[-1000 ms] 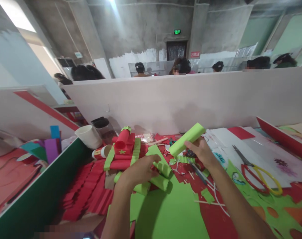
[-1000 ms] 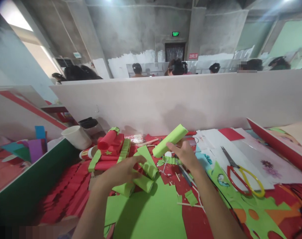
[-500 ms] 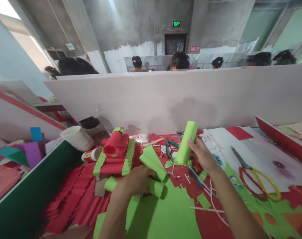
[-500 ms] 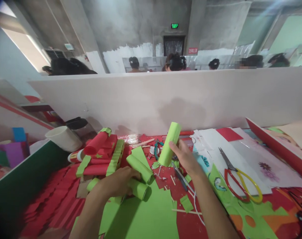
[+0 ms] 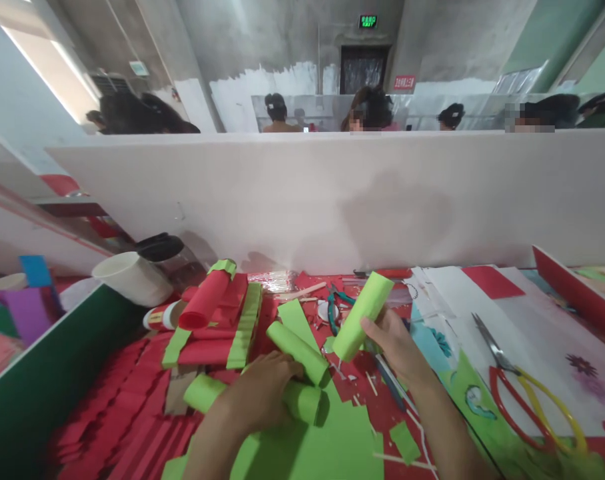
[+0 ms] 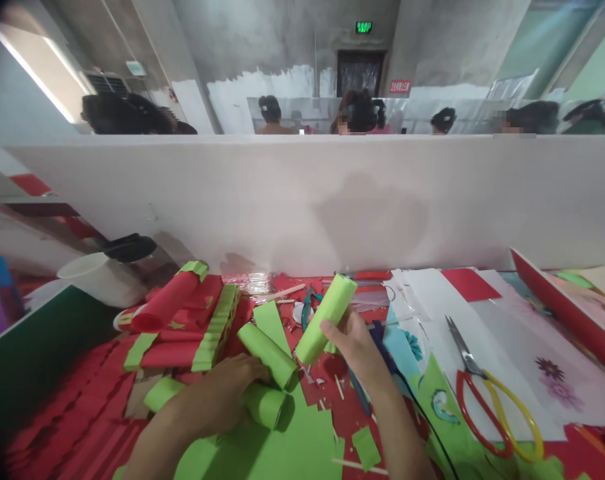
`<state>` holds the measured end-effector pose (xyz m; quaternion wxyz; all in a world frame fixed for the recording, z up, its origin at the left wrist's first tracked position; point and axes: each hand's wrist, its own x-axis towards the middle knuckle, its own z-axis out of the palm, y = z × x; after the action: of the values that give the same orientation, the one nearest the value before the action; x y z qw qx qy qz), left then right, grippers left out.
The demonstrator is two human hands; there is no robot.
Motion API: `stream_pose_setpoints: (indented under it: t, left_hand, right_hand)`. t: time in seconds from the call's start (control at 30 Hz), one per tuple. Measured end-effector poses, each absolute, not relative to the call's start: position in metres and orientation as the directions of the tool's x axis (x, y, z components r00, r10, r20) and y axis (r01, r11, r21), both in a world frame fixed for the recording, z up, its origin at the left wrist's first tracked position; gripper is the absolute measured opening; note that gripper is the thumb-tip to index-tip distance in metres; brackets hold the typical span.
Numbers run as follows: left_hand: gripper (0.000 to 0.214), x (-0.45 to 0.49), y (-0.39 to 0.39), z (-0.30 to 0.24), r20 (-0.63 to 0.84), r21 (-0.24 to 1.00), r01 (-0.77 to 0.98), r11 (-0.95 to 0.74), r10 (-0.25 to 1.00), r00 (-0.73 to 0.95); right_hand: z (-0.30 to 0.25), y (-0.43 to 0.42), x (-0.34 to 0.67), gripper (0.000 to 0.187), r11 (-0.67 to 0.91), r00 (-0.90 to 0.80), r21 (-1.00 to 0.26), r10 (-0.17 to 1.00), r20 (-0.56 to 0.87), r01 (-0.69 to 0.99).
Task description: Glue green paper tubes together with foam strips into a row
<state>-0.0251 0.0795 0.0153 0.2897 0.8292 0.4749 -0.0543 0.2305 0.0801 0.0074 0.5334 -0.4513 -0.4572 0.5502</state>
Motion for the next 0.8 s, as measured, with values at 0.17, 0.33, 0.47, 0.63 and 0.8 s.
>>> stream_pose_setpoints:
  t: [0.17,0.33,0.47,0.63,0.8]
  left_hand:
    - [0.061,-0.006,0.072,0.019,-0.395,0.298,0.869,-0.394,0.778,0.489]
    - [0.062,-0.002,0.073,0.023,-0.426,0.303,0.857,-0.418,0.745,0.514]
    - [0.053,-0.011,0.074,0.033,-0.340,0.410,0.790,-0.456,0.727,0.596]
    - [0.044,-0.021,0.073,0.052,-0.251,0.609,0.667,-0.428,0.694,0.675]
    - [0.057,-0.028,0.069,0.064,-0.094,0.713,0.577,-0.399,0.761,0.642]
  right_hand:
    - [-0.008,0.079,0.225,0.044,-0.133,-0.032,-0.964,0.991,-0.129,-0.228]
    - [-0.017,0.082,0.226,0.042,-0.166,-0.054,-0.915,0.986,-0.157,-0.367]
    - [-0.012,0.085,0.228,0.042,-0.110,-0.032,-0.932,0.994,-0.105,-0.346]
    - [0.003,0.081,0.226,0.047,-0.074,0.006,-0.955,0.997,-0.079,-0.288]
    - [0.022,0.074,0.215,0.040,-0.013,0.024,-0.946,0.999,-0.022,-0.324]
